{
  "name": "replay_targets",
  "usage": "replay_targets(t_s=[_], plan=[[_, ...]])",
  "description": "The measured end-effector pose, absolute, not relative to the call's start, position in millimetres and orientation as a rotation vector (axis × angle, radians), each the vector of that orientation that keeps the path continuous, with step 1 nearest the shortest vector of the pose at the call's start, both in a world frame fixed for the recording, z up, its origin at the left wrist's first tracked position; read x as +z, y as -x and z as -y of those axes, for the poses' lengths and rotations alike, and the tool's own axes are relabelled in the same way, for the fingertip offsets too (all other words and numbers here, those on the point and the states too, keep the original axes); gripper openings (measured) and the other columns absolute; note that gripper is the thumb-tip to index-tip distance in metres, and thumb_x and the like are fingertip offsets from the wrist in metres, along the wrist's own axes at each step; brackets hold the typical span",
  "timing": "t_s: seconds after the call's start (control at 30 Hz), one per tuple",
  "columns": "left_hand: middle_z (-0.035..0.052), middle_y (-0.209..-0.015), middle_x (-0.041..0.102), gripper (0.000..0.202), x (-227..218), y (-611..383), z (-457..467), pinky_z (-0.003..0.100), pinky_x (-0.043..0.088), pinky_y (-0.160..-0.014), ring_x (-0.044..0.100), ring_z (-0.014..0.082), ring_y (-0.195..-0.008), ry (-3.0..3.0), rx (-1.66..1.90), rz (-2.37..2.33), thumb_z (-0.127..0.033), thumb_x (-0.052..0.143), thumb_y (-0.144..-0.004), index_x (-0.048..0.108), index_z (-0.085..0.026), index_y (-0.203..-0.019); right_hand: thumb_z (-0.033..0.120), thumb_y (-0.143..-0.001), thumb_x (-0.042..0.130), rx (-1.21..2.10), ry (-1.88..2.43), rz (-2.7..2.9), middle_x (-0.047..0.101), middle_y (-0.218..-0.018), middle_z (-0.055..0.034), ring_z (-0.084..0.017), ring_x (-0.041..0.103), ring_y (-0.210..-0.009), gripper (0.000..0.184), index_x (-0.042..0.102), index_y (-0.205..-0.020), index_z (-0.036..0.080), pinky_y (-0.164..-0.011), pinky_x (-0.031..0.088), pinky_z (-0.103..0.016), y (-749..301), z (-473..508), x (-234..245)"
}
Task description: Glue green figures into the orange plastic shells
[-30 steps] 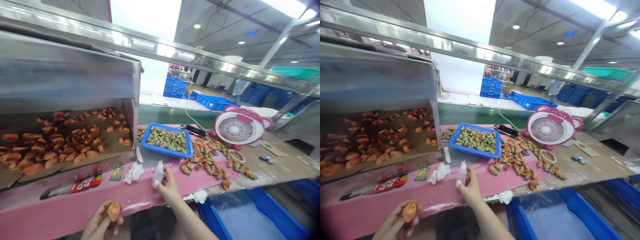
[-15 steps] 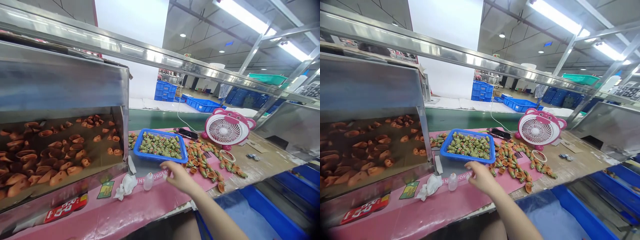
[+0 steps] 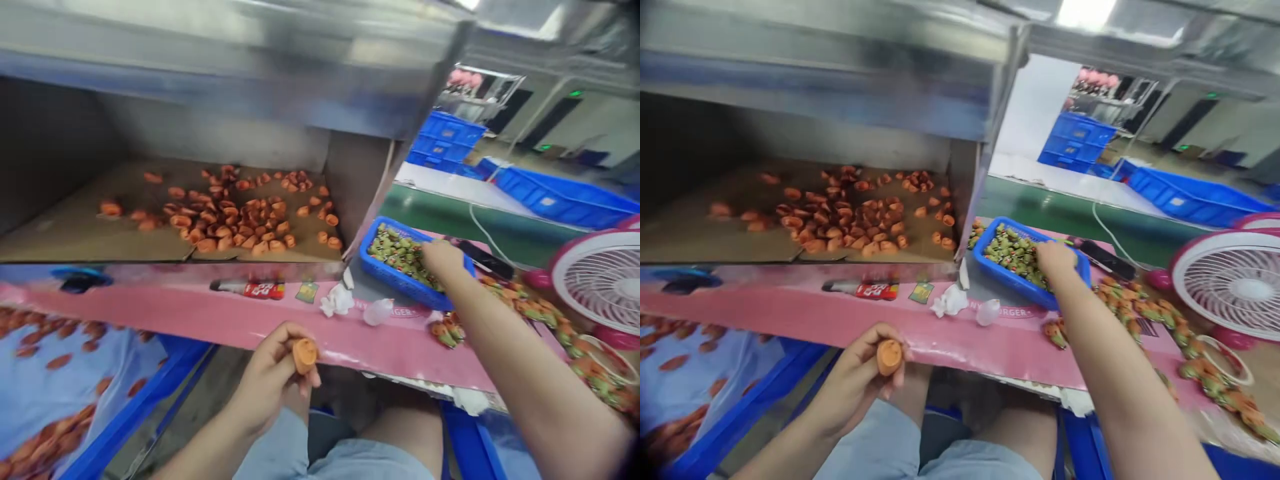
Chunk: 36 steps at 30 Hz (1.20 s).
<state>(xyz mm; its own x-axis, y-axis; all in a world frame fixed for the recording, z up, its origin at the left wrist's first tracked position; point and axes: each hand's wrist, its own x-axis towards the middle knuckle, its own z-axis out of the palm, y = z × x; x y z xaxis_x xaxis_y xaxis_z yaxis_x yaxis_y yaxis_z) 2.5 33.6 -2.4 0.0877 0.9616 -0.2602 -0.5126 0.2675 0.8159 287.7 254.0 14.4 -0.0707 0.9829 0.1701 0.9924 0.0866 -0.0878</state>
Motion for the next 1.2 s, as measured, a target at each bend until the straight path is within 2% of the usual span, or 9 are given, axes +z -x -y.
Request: replay_targets(t_s=[0.1,0.17,0.3,0.47,0.7,0.9,0.97,1.07,1.2], plan=[[0.0000,-0.067,0.062,0.006,1,3,-31,0.015,0.037,-0.037,0.054,0.0081,-0.044,-0.637,1.198,-0.847,-0.017,0.056,-0.072,0.051,-0.017,-0.075,0.031,-0.078,0.051,-0.015,1.939,2.100,0.060,-0.081,-0.0121,-0.020,0.058,-0.083,0.026,0.059,-0.084,0.007,-0.066,0.043,-0.032,-297,-249,26],[0.0007,-0.067,0.062,0.006,0,3,-30,0.015,0.037,-0.037,0.055,0.0081,-0.044,-0.645,1.204,-0.831,-0.017,0.056,-0.073,0.051,-0.017,-0.076,0.034,-0.075,0.051,0.028,1.879,2.028,0.061,-0.076,-0.0150,-0.020,0.060,-0.078,0.032,0.060,-0.086,0.006,-0.060,0.043,-0.029,-297,-234,36],[0.0005,-0.068,0.062,0.004,-4,-7,-29,0.015,0.038,-0.039,0.055,0.0076,-0.046,-0.649,1.186,-0.830,-0.016,0.053,-0.075,0.050,-0.016,-0.078,0.034,-0.080,0.046,0.195,1.666,1.981,0.065,-0.081,-0.0098,-0.014,0.063,-0.068,0.031,0.052,-0.105,0.015,-0.054,0.046,-0.020,-279,-172,56],[0.0005,-0.071,0.062,0.005,-5,-30,-27,0.017,0.040,-0.042,0.055,0.0074,-0.048,-0.695,1.108,-0.842,-0.014,0.047,-0.077,0.048,-0.017,-0.080,0.025,-0.070,0.063,0.450,1.310,1.975,0.066,-0.086,-0.0030,-0.016,0.063,-0.072,0.027,0.059,-0.097,0.024,-0.058,0.052,-0.023,-239,-82,66],[-0.0031,-0.065,0.057,0.004,5,-51,-29,0.017,0.042,-0.046,0.051,0.0048,-0.046,-0.829,1.014,-0.893,-0.015,0.047,-0.075,0.049,-0.016,-0.078,0.017,-0.071,0.062,1.026,1.185,1.946,0.064,-0.082,-0.0032,-0.016,0.063,-0.070,0.023,0.056,-0.093,0.021,-0.055,0.053,-0.023,-221,-53,65],[-0.0045,-0.059,0.053,0.002,16,-57,-33,0.018,0.043,-0.045,0.049,0.0049,-0.044,-0.806,0.972,-0.899,-0.013,0.048,-0.072,0.048,-0.015,-0.071,0.012,-0.060,0.071,0.853,1.185,2.017,0.064,-0.070,0.0010,-0.011,0.061,-0.057,0.030,0.061,-0.086,0.023,-0.051,0.051,-0.017,-227,-48,67],[-0.0044,-0.058,0.053,0.005,17,-57,-32,0.018,0.043,-0.045,0.049,0.0053,-0.044,-0.804,0.963,-0.882,-0.010,0.046,-0.070,0.048,-0.015,-0.070,0.014,-0.059,0.072,0.940,1.186,1.921,0.063,-0.066,0.0010,-0.010,0.060,-0.051,0.026,0.061,-0.082,0.021,-0.047,0.051,-0.017,-227,-46,65],[-0.0037,-0.059,0.054,0.006,19,-57,-33,0.018,0.044,-0.046,0.051,0.0057,-0.045,-0.808,0.970,-0.842,-0.009,0.045,-0.071,0.048,-0.015,-0.070,0.022,-0.064,0.069,1.294,1.194,1.665,0.063,-0.062,0.0000,-0.012,0.059,-0.045,0.019,0.057,-0.079,0.018,-0.042,0.051,-0.019,-226,-46,57],[-0.0027,-0.061,0.055,0.004,20,-56,-34,0.019,0.044,-0.046,0.051,0.0060,-0.045,-0.808,0.951,-0.852,-0.011,0.046,-0.071,0.048,-0.015,-0.070,0.024,-0.067,0.067,1.511,1.153,1.477,0.063,-0.058,0.0010,-0.011,0.059,-0.042,0.020,0.054,-0.081,0.017,-0.040,0.051,-0.019,-226,-48,46]])
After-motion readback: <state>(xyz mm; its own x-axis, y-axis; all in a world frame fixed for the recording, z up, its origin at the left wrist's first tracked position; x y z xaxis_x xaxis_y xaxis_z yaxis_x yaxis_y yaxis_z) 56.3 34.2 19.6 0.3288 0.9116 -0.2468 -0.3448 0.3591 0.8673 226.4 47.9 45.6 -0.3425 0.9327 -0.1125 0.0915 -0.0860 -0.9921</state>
